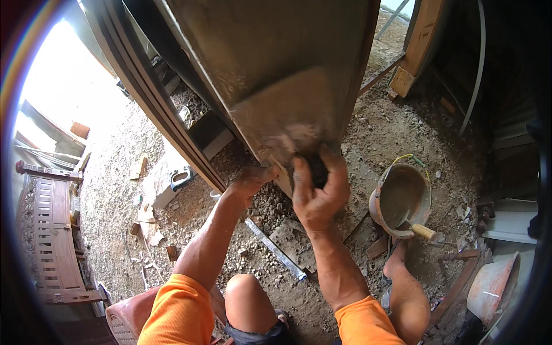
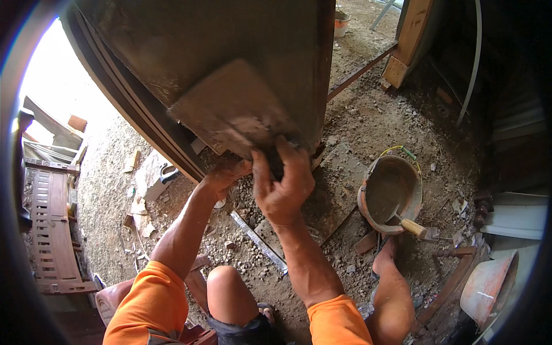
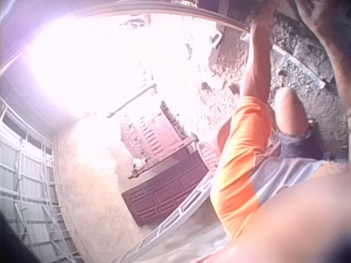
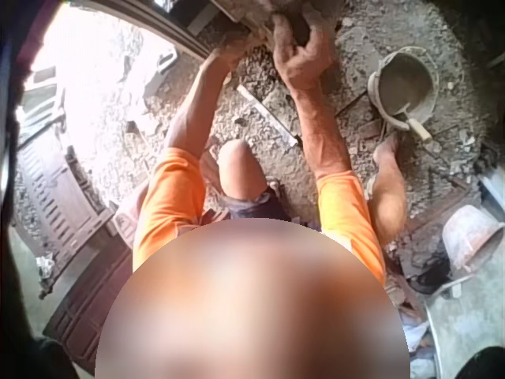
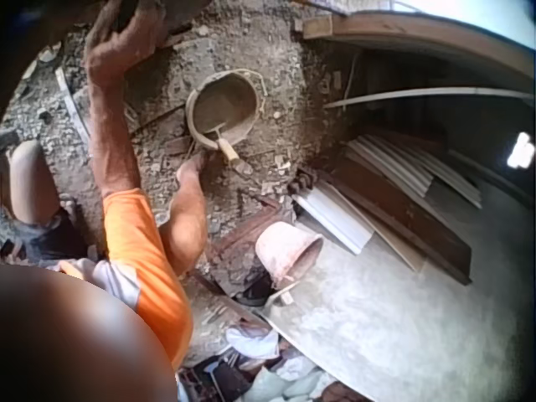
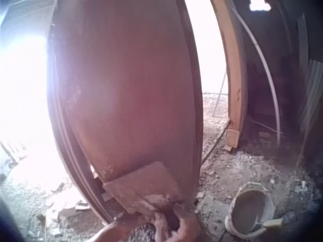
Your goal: The person scoops wet plaster from a bucket with a trowel and applies it to the lower edge of a vertical wooden structure. They repeatedly smooth and level the plaster using a flat metal trowel, working along the base while seated on a small stool.
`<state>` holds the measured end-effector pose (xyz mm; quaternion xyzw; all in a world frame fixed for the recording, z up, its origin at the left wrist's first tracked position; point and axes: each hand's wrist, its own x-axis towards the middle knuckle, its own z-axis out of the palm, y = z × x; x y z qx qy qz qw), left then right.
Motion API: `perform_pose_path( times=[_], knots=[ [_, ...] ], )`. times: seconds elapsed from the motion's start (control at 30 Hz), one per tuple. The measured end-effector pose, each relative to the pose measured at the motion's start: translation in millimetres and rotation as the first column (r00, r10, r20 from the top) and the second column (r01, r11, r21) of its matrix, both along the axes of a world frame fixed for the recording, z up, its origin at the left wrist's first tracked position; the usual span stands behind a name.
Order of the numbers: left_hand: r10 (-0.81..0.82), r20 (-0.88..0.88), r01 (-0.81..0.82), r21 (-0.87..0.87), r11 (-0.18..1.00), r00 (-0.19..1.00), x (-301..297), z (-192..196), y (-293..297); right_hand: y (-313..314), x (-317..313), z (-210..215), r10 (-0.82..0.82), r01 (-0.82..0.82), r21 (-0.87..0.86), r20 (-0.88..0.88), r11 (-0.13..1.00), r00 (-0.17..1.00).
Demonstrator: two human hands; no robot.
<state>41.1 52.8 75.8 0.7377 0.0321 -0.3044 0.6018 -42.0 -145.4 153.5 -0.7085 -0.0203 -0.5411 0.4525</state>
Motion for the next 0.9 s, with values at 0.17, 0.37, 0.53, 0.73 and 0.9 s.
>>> perform_pose_path(
  times=[0.17, 0.37, 0.53, 0.73, 0.9],
  knots=[
    [0.038, -0.063, -0.033, 0.076, 0.997, 0.997, -5.1, 9.4, -3.8, -17.3, 18.9, 2.7, -0.152, 0.151, -0.027, -0.084, 0.988, 0.985],
    [0.144, -0.074, -0.136, 0.103, 0.985, 0.987, -6.8, 10.6, -8.5, -18.1, 6.7, 15.6, -0.049, 0.099, 0.378, -0.138, 0.92, 0.989],
    [-0.027, -0.009, 0.026, -0.056, 0.998, 1.0, -4.0, -0.9, 1.9, 27.2, -5.7, -1.0, 0.007, 0.006, 0.127, -0.104, 0.992, 0.995],
    [0.032, -0.045, -0.032, 0.002, 0.999, 0.998, -7.8, 5.3, -3.3, 4.2, 6.2, -58.3, 0.077, 0.155, 0.558, -0.369, 0.815, 0.926],
    [0.031, -0.052, -0.028, 0.058, 0.998, 0.998, -2.2, -0.9, 3.7, 18.9, -1.1, -62.1, 0.167, 0.144, 0.752, -0.322, 0.644, 0.932]
  ],
)
